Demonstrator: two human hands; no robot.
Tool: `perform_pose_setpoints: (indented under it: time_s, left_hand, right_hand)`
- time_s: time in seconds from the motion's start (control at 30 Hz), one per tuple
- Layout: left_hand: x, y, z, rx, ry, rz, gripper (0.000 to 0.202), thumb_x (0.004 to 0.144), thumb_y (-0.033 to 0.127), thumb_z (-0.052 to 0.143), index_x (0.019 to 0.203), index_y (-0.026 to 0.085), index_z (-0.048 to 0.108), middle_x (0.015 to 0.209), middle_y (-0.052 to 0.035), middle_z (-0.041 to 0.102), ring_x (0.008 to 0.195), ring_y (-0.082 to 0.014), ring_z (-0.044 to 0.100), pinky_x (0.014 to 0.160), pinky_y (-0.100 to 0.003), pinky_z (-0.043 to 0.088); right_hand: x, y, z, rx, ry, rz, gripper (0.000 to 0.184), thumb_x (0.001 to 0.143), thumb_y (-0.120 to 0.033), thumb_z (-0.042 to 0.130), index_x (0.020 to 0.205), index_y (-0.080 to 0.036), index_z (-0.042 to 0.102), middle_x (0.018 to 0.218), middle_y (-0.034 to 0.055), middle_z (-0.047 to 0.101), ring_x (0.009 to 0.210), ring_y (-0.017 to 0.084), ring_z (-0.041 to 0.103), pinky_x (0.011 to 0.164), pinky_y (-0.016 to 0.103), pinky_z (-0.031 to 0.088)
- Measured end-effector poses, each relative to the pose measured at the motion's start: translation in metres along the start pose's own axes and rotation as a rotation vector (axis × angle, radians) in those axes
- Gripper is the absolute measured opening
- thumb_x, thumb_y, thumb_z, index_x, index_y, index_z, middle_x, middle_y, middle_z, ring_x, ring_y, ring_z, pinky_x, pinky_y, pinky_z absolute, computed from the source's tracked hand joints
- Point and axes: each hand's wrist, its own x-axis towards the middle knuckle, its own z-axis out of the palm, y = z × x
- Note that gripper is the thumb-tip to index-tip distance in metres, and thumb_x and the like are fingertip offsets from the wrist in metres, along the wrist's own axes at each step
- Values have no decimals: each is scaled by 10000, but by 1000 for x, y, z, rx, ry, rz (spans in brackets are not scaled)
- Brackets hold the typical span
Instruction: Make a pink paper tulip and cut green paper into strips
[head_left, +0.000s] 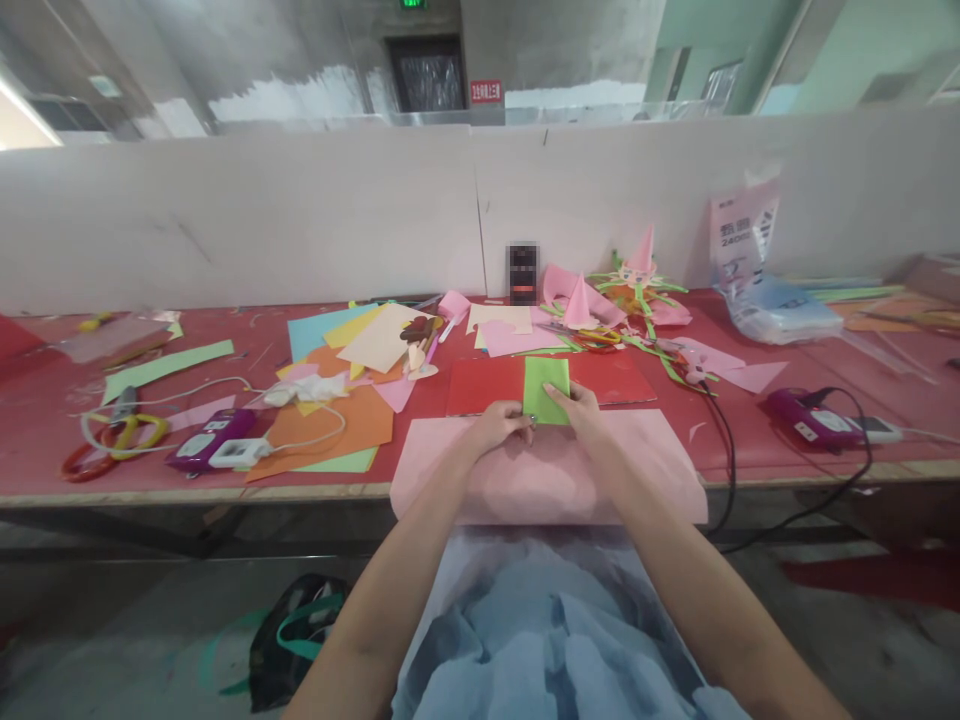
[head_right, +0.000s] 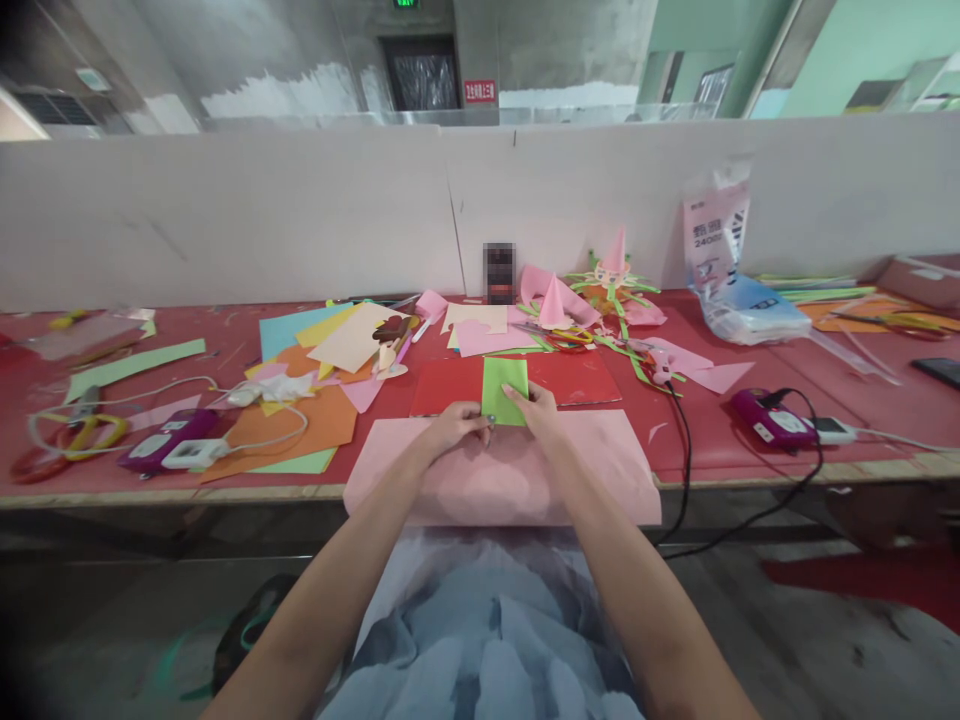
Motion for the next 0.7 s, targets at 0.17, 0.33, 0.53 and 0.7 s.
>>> perform_pose_setpoints:
  time_s: [0.17, 0.33, 0.53, 0.7]
  left_hand:
    - [-1, 1, 0, 11, 1, -7, 307, 663, 419, 616, 622, 130, 520, 476, -12, 579, 474, -121, 550, 549, -243, 405]
    - [-2, 2, 1, -17, -15, -7, 301, 658, 409, 620, 622, 131, 508, 464, -5, 568, 460, -120, 545, 539, -243, 401]
    - [-1, -2, 0, -9, -25, -12, 297, 667, 402, 619, 622, 129, 511, 473, -6, 580, 462, -115, 550, 539, -236, 406]
    - [-2, -2, -1, -22, -24, -21, 304, 661, 410, 623, 625, 127, 518, 476, -11, 583, 465, -117, 553, 534, -233, 409]
  right_hand:
    - [1, 1, -1, 1, 11, 4, 435, 552, -532, 666, 747, -144, 636, 651, 11, 611, 586, 146, 564, 527, 242, 436]
    - [1, 2, -3, 51, 46, 12, 421, 608, -554, 619, 693, -142, 599, 611, 9, 580, 529, 122, 521, 467, 217, 385]
    - [1, 0, -2, 23, 67, -25, 401, 590, -538, 641, 647, -149, 560, 569, -18, 524, 490, 96, 458, 453, 209, 352]
    - [-1, -1, -3, 7, 78, -54, 394, 626, -543, 611, 611, -160, 516, 550, -36, 461, 479, 75, 403, 448, 198, 324]
